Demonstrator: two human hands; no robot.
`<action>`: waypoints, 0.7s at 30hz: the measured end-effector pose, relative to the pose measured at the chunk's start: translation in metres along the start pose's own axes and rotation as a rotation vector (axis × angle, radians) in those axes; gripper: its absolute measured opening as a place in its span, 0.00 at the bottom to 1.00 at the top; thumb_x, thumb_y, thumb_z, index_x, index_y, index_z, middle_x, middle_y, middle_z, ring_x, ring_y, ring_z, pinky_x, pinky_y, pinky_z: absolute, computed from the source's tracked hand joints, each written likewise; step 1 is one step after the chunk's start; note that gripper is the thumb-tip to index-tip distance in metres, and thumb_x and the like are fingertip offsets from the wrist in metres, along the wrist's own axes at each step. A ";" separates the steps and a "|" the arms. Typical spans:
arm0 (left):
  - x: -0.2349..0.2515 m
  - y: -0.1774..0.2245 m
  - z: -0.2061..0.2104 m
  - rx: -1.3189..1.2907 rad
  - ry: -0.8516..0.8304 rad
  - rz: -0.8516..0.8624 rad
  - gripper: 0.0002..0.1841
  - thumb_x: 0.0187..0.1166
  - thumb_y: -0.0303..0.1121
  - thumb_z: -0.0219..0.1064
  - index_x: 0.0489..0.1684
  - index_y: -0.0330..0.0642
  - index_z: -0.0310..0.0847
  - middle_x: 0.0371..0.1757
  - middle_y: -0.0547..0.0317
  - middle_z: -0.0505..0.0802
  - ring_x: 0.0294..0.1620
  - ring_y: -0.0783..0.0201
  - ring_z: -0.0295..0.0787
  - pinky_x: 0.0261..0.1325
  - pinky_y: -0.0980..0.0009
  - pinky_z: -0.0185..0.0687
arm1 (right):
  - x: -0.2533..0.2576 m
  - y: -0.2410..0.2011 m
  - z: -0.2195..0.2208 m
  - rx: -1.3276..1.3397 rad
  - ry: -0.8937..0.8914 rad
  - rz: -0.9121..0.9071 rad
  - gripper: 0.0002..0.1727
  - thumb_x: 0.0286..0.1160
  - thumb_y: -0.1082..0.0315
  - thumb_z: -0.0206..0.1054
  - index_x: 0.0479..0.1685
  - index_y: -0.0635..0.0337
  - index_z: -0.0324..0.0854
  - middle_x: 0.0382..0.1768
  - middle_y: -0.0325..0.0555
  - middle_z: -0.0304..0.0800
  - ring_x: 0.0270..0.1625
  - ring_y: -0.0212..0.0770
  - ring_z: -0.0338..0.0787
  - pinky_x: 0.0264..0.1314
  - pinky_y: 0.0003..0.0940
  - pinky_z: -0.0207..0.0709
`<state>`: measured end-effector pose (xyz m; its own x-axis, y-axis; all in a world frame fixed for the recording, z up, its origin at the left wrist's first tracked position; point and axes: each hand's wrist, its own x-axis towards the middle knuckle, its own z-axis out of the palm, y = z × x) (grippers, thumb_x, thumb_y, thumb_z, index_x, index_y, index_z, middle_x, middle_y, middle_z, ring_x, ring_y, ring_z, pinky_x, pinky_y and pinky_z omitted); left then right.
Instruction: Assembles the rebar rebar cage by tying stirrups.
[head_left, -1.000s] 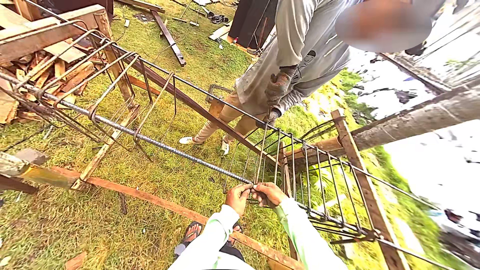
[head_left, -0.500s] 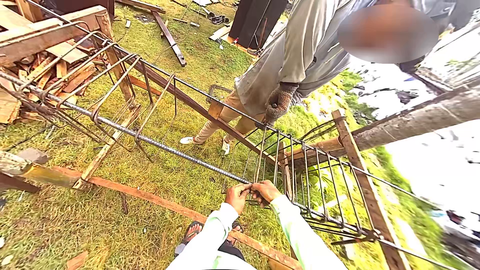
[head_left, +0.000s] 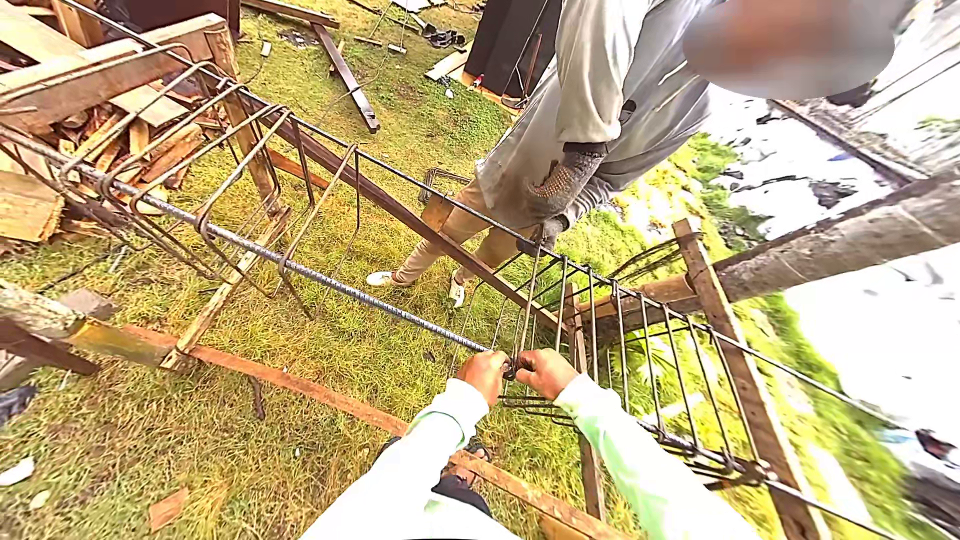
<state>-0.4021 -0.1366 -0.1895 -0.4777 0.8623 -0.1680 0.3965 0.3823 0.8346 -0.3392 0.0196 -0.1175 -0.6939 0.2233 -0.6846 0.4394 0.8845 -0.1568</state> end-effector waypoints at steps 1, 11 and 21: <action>0.001 0.002 -0.003 0.021 -0.023 -0.005 0.18 0.91 0.33 0.52 0.69 0.37 0.83 0.67 0.42 0.90 0.72 0.48 0.86 0.79 0.53 0.75 | -0.001 -0.001 0.000 -0.044 0.003 -0.023 0.18 0.83 0.56 0.59 0.53 0.61 0.88 0.50 0.60 0.92 0.60 0.59 0.90 0.68 0.62 0.77; 0.034 0.038 -0.047 0.243 -0.325 0.026 0.14 0.84 0.29 0.60 0.60 0.37 0.87 0.62 0.39 0.91 0.69 0.42 0.86 0.72 0.42 0.78 | -0.017 -0.020 0.018 0.005 0.144 0.149 0.19 0.85 0.56 0.57 0.55 0.59 0.88 0.53 0.58 0.93 0.63 0.58 0.91 0.69 0.61 0.78; 0.053 0.068 -0.051 0.335 -0.381 0.003 0.10 0.79 0.29 0.68 0.52 0.37 0.86 0.53 0.42 0.91 0.57 0.44 0.89 0.57 0.44 0.85 | -0.024 -0.083 0.049 0.026 0.253 0.525 0.27 0.91 0.56 0.47 0.77 0.64 0.73 0.67 0.59 0.87 0.70 0.55 0.89 0.70 0.51 0.81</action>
<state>-0.4404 -0.0821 -0.1143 -0.1814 0.8994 -0.3976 0.6571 0.4117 0.6315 -0.3311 -0.0796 -0.1226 -0.4930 0.7226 -0.4846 0.7725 0.6198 0.1381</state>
